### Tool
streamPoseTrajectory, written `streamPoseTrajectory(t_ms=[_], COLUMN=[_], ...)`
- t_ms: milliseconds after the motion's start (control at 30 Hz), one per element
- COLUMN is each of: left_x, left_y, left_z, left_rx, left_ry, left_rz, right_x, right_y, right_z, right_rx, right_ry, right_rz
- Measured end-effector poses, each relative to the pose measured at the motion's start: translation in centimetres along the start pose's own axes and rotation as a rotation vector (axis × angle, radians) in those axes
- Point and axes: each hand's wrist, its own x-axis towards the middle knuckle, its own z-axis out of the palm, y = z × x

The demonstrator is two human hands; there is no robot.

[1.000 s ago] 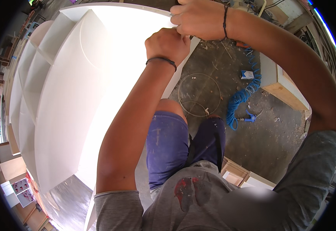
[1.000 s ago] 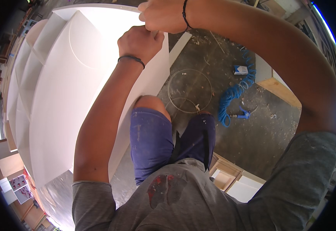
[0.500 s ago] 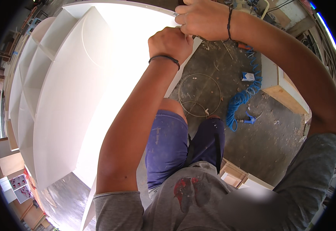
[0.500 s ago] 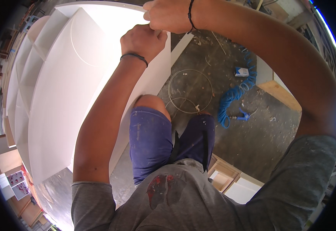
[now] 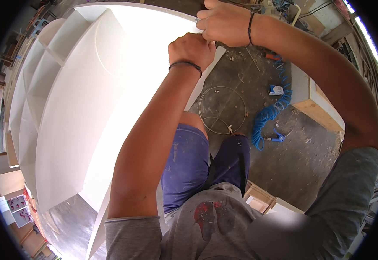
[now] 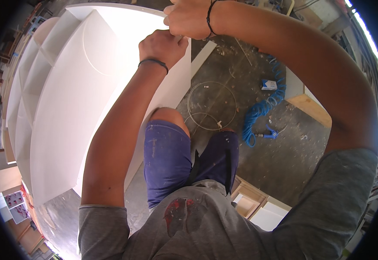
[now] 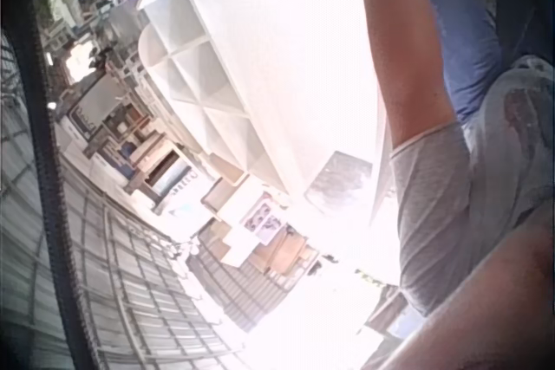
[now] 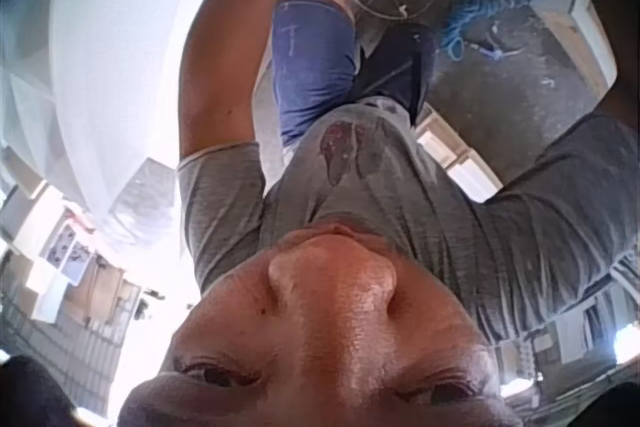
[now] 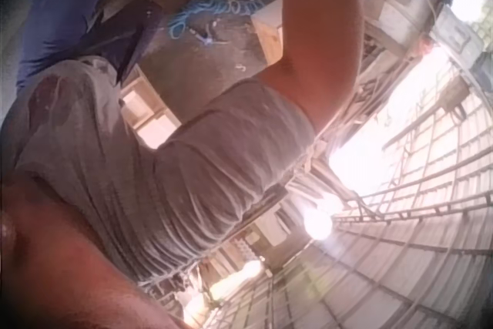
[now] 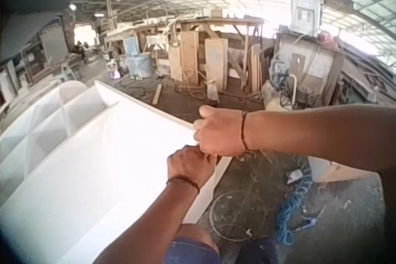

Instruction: The person sands the edges and surfaces of a white wooden cabinet using a sanding block. They repeatedly rub the block along the edges and flat surfaces, then wipe the surface with their hand to remove dust.

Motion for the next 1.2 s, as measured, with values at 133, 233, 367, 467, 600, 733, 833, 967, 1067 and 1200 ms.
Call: streamPoseTrajectory(t_ms=[133, 233, 367, 467, 600, 733, 833, 967, 1067, 1200], left_x=[-0.1, -0.3, -0.3, -0.3, -0.7, -0.6, -0.6, -0.6, -0.6, -0.7], left_y=[0.0, 0.4, 0.3, 0.0, 0.1, 0.1, 0.0, -0.1, -0.1, -0.1], left_z=[-0.2, -0.1, -0.4, -0.5, -0.8, -0.6, -0.5, -0.5, -0.2, -0.1], left_rx=[-0.016, -0.02, 0.001, -0.038, -0.023, -0.01, -0.005, -0.007, 0.001, 0.032], left_ry=[-0.011, 0.023, 0.041, -0.007, -0.007, 0.011, 0.02, 0.041, 0.069, 0.096], left_rz=[-0.019, 0.0, 0.011, 0.038, 0.04, 0.052, 0.057, 0.072, 0.062, 0.083], right_x=[0.1, -0.1, 0.4, 0.3, 0.4, -0.1, -0.3, -0.3, -0.4, -0.3], right_y=[0.0, 0.1, 0.1, 0.1, 0.2, 0.5, 0.6, 0.6, 0.4, 0.2], right_z=[0.1, 0.1, -0.5, -1.0, -1.4, -0.9, -0.9, -0.9, -0.7, -0.7], right_rx=[0.004, 0.011, -0.017, -0.033, -0.013, 0.026, 0.039, 0.017, 0.023, -0.041], right_ry=[-0.008, -0.016, -0.075, -0.092, -0.088, -0.021, 0.035, 0.059, 0.081, 0.076], right_rz=[-0.001, 0.0, 0.047, 0.039, 0.02, -0.005, -0.023, -0.046, -0.04, -0.041])
